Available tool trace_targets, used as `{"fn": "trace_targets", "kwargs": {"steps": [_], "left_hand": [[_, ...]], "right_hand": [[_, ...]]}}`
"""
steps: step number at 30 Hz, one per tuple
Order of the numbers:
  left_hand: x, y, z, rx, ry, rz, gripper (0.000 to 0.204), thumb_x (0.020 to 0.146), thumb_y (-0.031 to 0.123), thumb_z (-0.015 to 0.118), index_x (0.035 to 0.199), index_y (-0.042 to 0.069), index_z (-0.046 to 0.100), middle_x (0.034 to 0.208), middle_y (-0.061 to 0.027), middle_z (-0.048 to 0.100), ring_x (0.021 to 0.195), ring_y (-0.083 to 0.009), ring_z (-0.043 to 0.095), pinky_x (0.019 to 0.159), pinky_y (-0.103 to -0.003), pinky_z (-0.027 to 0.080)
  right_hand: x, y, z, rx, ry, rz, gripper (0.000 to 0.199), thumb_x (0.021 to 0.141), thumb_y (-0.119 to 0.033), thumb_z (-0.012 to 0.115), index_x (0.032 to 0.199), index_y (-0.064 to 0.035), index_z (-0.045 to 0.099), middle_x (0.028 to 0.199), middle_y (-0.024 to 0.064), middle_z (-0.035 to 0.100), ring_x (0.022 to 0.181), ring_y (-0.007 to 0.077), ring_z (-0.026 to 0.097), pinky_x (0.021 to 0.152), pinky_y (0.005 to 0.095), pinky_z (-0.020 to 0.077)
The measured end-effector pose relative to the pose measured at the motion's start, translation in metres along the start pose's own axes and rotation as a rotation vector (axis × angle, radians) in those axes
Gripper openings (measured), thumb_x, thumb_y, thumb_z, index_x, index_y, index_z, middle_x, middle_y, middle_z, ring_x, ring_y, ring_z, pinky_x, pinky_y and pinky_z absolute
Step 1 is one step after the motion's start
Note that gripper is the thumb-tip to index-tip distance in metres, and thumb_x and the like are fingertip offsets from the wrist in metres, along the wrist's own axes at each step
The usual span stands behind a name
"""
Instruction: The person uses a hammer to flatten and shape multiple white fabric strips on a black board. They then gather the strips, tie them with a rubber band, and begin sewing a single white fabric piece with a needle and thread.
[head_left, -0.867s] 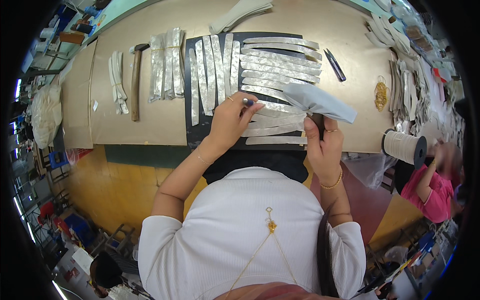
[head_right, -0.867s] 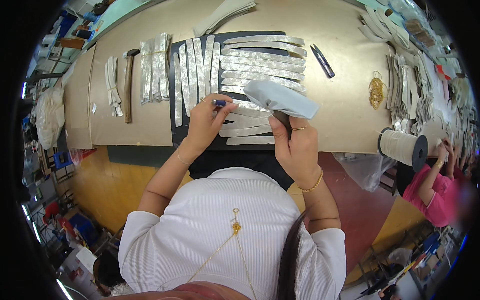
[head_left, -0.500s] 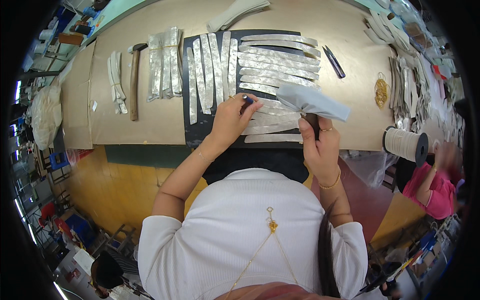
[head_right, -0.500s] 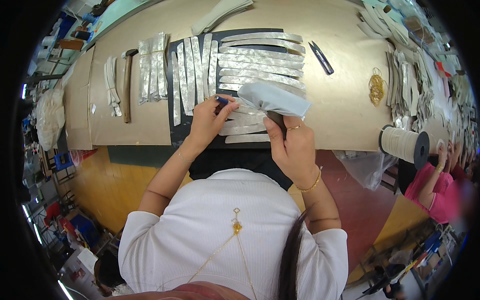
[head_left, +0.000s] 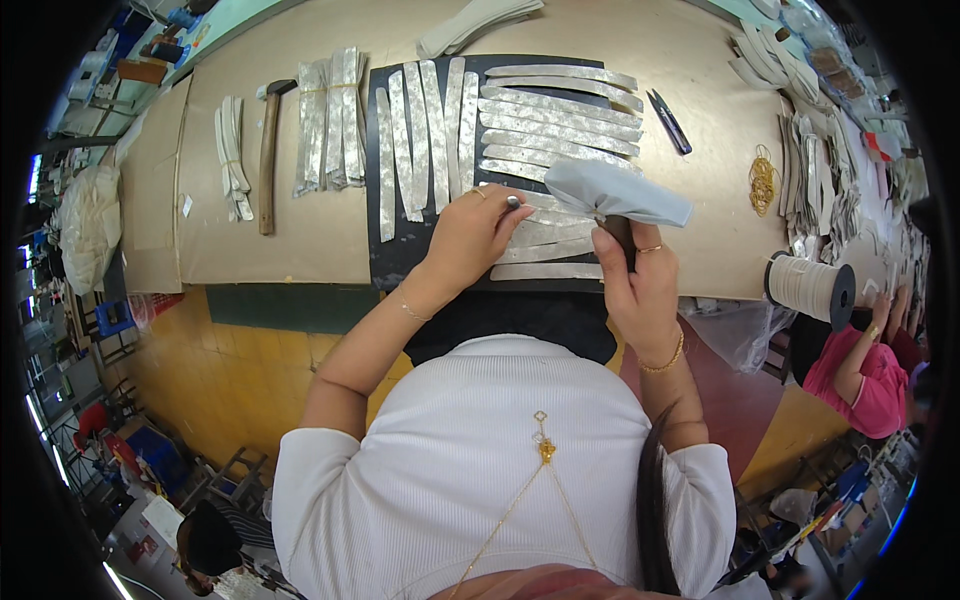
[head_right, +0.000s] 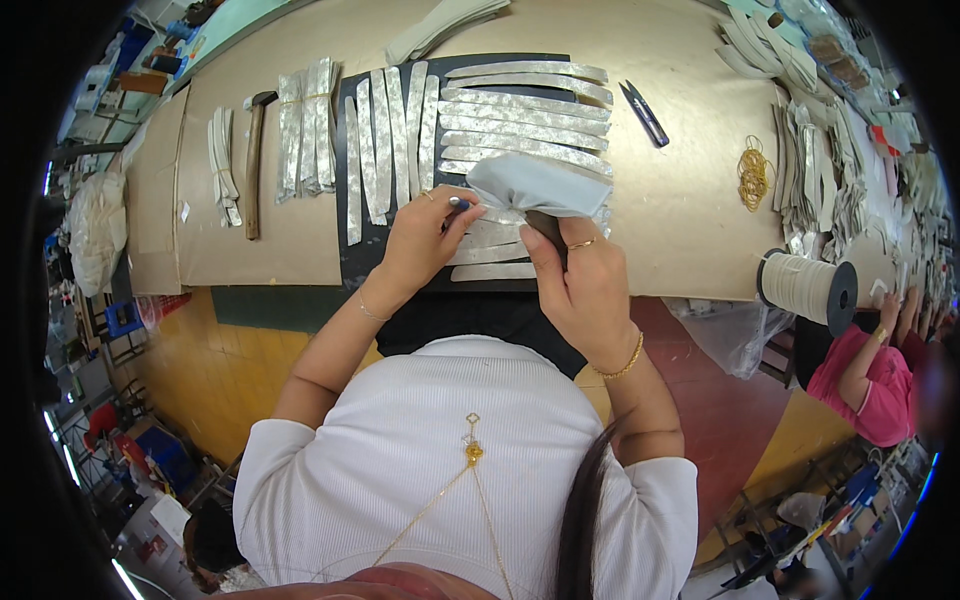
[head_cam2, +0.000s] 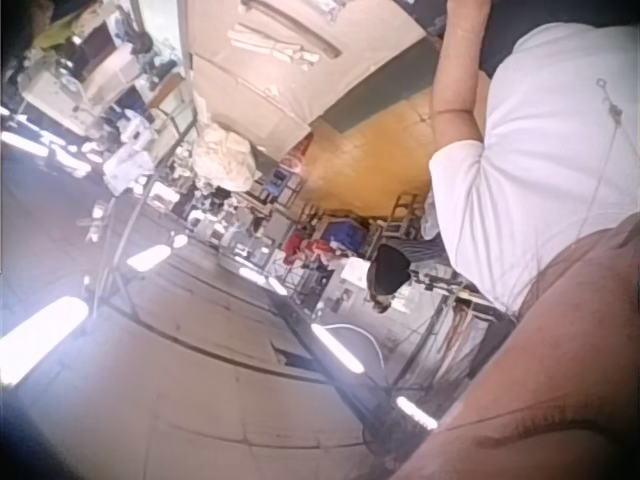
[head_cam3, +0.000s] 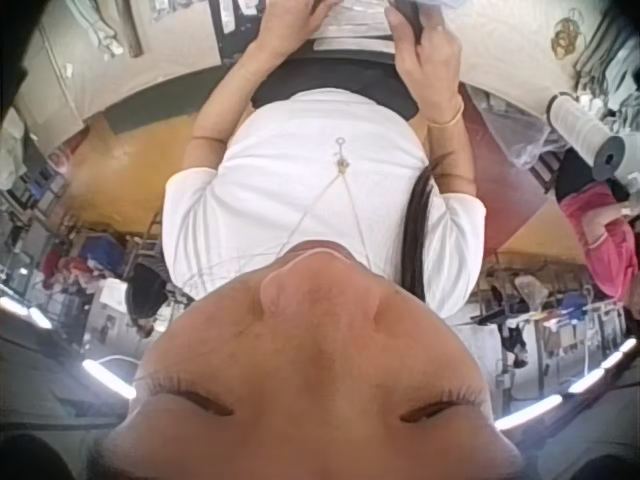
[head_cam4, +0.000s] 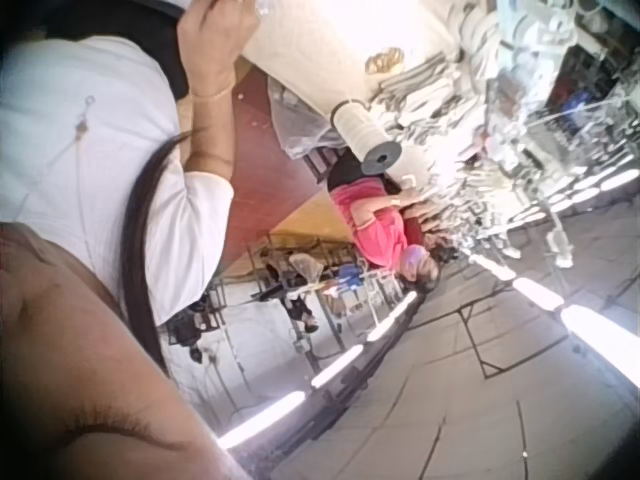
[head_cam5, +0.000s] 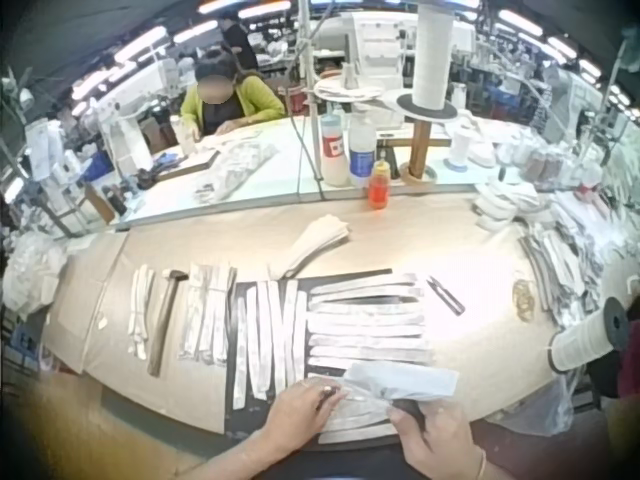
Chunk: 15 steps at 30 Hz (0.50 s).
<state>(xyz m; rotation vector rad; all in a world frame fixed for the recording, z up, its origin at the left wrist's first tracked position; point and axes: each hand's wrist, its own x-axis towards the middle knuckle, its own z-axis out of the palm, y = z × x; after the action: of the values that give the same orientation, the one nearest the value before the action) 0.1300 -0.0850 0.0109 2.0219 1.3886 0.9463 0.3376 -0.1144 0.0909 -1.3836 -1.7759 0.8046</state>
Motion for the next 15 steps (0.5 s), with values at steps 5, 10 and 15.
{"fn": "trace_targets", "kwargs": {"steps": [5, 10, 15], "left_hand": [[0.001, 0.001, -0.004, 0.142, -0.095, 0.103, 0.011, 0.087, 0.012, 0.069, 0.092, 0.002, 0.067, 0.082, -0.0106, 0.064, 0.073, -0.0297, 0.064, 0.066, -0.039, 0.052], [0.000, -0.001, 0.004, 0.157, -0.046, 0.184, 0.009, 0.084, 0.006, 0.066, 0.093, 0.002, 0.065, 0.087, -0.0121, 0.064, 0.079, -0.0305, 0.065, 0.069, -0.040, 0.053], [-0.002, -0.004, -0.001, 0.076, -0.090, 0.068, 0.010, 0.087, 0.009, 0.066, 0.095, 0.003, 0.067, 0.088, -0.0121, 0.067, 0.082, -0.0329, 0.066, 0.072, -0.040, 0.053]], "right_hand": [[0.008, -0.022, -0.011, 0.087, 0.046, -0.298, 0.032, 0.090, -0.002, 0.063, 0.121, 0.0033, 0.060, 0.114, 0.0214, 0.067, 0.093, 0.0365, 0.069, 0.078, 0.0385, 0.0537], [0.012, -0.002, -0.001, -0.291, -0.261, -0.190, 0.038, 0.086, -0.001, 0.065, 0.124, 0.0003, 0.061, 0.109, 0.0160, 0.068, 0.080, 0.0348, 0.067, 0.065, 0.0378, 0.0532], [-0.005, -0.007, -0.007, -0.063, -0.056, -0.109, 0.026, 0.094, -0.012, 0.063, 0.117, 0.0003, 0.060, 0.091, 0.0126, 0.068, 0.068, 0.0244, 0.063, 0.059, 0.0316, 0.0483]]}}
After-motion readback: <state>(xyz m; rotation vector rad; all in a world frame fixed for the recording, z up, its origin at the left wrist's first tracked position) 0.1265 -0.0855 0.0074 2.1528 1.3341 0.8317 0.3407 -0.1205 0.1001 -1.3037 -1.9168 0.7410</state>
